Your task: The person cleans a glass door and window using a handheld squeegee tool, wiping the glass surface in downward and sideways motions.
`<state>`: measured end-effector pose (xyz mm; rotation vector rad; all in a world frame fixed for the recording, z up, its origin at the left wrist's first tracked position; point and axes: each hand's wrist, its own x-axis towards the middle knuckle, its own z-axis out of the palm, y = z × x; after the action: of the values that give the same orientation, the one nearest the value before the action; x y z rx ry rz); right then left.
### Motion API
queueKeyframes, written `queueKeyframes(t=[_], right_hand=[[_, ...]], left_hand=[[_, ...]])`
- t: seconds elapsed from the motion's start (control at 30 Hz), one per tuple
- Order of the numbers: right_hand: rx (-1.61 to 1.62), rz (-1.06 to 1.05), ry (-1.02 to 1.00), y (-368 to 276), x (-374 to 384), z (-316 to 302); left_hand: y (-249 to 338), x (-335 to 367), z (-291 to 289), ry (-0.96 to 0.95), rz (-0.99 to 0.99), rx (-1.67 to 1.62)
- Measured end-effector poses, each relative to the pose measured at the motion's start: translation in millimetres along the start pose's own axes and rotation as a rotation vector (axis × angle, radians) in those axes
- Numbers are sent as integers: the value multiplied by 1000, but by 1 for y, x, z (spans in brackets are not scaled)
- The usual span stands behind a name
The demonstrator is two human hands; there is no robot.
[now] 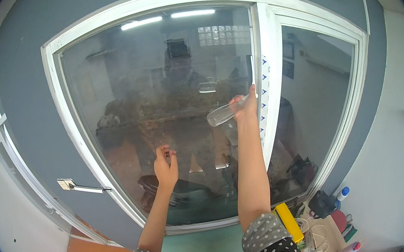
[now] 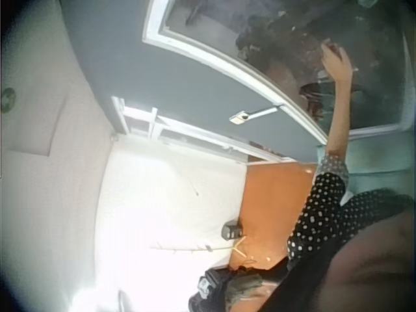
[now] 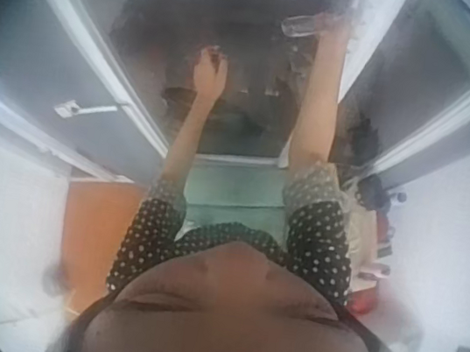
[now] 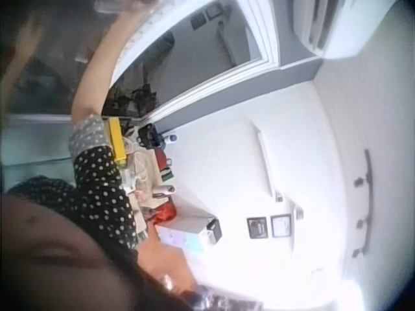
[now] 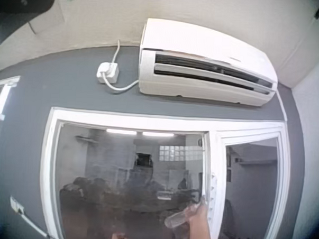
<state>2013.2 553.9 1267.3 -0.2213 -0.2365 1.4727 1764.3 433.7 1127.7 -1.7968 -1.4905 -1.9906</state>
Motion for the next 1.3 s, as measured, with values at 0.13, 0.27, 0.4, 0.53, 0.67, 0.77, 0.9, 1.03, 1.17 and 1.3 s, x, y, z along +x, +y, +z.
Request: queueKeyframes(t=[0.13,0.27,0.4,0.53,0.67,0.77,0.9,1.03,1.17,1.3], right_hand=[[-69,-216,113,30,-5,9],[-118,-258,73,74,-18,19],[-93,-274,97,119,-24,29],[-167,-301,113,167,-38,47],[-233,-305,101,232,-59,71],[-228,-320,95,268,-70,86],[-235,-288,108,319,-84,106],[-227,-272,31,362,-95,118],[-364,-363,0,402,-106,125],[-588,-514,-78,434,-113,123]], left_hand=[[-15,18,-30,10,37,-29],[-43,36,-68,18,53,-9],[-61,52,-100,6,63,-14],[-85,65,-132,15,97,-27],[-108,74,-172,16,143,76],[-119,86,-192,139,287,282],[-139,103,-222,158,287,375],[-172,111,-242,29,259,401],[-207,106,-249,-96,279,425],[-222,105,-249,-121,305,432]])
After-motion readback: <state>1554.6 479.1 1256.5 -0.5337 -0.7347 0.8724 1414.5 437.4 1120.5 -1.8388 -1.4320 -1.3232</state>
